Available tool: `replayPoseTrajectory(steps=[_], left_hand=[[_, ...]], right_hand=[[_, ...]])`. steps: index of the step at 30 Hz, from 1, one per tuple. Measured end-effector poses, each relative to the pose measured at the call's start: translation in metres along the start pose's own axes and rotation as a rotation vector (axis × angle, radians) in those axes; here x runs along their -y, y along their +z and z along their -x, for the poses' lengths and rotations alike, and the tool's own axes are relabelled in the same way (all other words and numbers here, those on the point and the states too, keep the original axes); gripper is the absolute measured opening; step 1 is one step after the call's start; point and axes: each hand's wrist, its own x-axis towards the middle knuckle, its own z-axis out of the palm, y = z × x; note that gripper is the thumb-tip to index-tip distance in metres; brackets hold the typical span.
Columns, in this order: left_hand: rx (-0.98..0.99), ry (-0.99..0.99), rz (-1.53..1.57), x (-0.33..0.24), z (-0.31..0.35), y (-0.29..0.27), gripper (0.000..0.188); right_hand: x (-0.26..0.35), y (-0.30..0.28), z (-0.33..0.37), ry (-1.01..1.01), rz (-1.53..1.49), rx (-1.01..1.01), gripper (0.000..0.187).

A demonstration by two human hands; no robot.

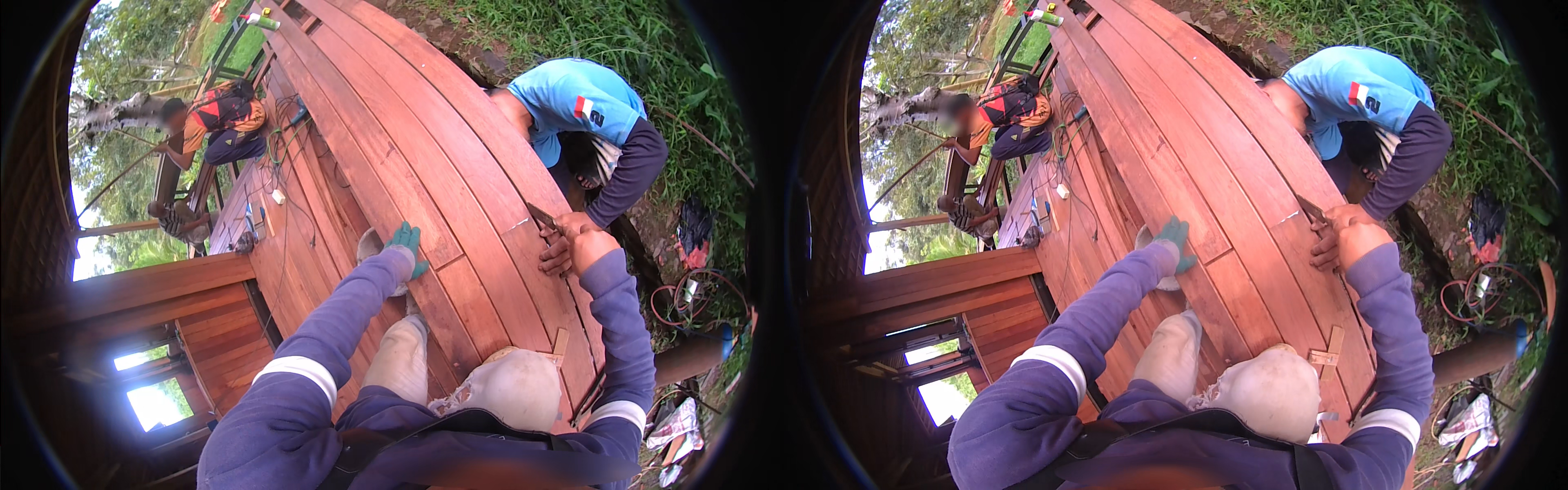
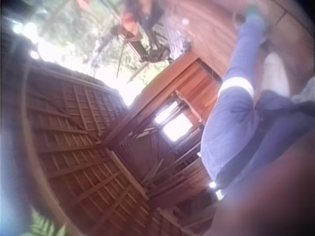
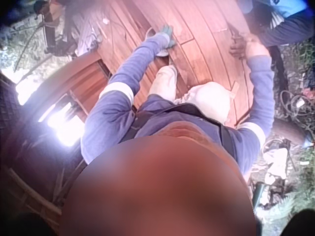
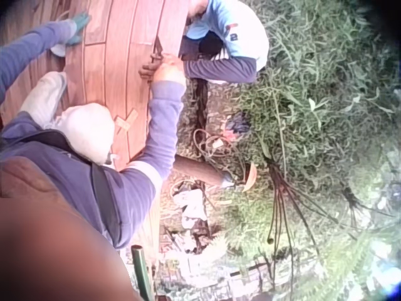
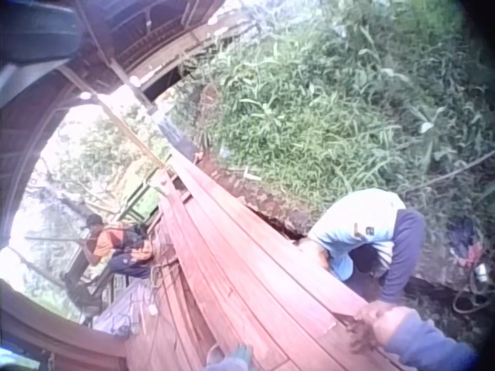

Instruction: The person applies glue from a bottle along the seams of wooden planks on a curved structure, then uses a putty knife to spread and smooth the glue. Another person assists by holding planks and working nearby.

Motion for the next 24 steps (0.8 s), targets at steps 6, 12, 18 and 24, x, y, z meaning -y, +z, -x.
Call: replayPoseTrajectory(steps=[6,12,18,24], left_hand=[[0.036,-0.035,-0.018,-0.002,-0.001,0.001,0.105],[-0.066,-0.003,0.014,-0.002,-0.002,0.005,0.107],[-0.088,0.010,-0.014,-0.002,-0.002,0.008,0.106],[-0.017,-0.004,-0.009,-0.005,-0.004,-0.003,0.105]], right_hand=[[-0.001,0.000,0.001,-0.008,0.002,-0.002,0.037],[-0.005,0.007,0.000,-0.011,0.021,-0.006,0.036],[0.003,-0.008,0.005,0.019,0.032,-0.002,0.033],[0.010,-0.022,0.007,0.042,0.025,-0.016,0.028]])
